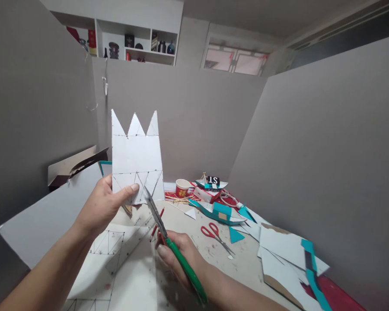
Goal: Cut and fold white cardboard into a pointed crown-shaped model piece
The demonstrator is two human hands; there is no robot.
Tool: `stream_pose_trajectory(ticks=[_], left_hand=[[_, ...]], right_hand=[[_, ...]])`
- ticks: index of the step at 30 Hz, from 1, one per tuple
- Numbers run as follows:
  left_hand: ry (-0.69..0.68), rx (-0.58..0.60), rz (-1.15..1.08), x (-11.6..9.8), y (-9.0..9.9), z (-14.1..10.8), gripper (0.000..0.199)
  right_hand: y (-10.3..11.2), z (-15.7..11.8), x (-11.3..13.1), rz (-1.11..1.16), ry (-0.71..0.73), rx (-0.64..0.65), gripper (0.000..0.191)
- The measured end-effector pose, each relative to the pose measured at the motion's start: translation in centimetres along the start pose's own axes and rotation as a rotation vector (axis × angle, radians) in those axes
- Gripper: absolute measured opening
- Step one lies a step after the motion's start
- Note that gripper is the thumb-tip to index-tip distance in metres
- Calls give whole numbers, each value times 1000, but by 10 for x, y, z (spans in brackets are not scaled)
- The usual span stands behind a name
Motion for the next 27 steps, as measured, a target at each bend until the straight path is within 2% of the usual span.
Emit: stream_pose_trajectory(ticks=[4,14,20,27], left_hand=[[-1,4,26,0,-1,1,23],[-5,34,34,-1,-4,-1,26],[0,43,29,-1,-5,-1,27],[4,55,14,-1,-6,-2,33]], right_hand=[[0,1,0,22,-5,3,37],[-5,0,0,134,8,-5,45],[-2,-1,6,100,36,-18,46],[-6,-2,-1,119,-8,-13,49]])
Point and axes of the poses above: each hand's wrist, its own z-axis towards the middle knuckle, its own y-axis out of the back of the hand, x = y × z, the point moved 10 cm from there along z, towards the middle knuckle, and after that the axes turned 15 degrees about -z, right-handed, at the moved point
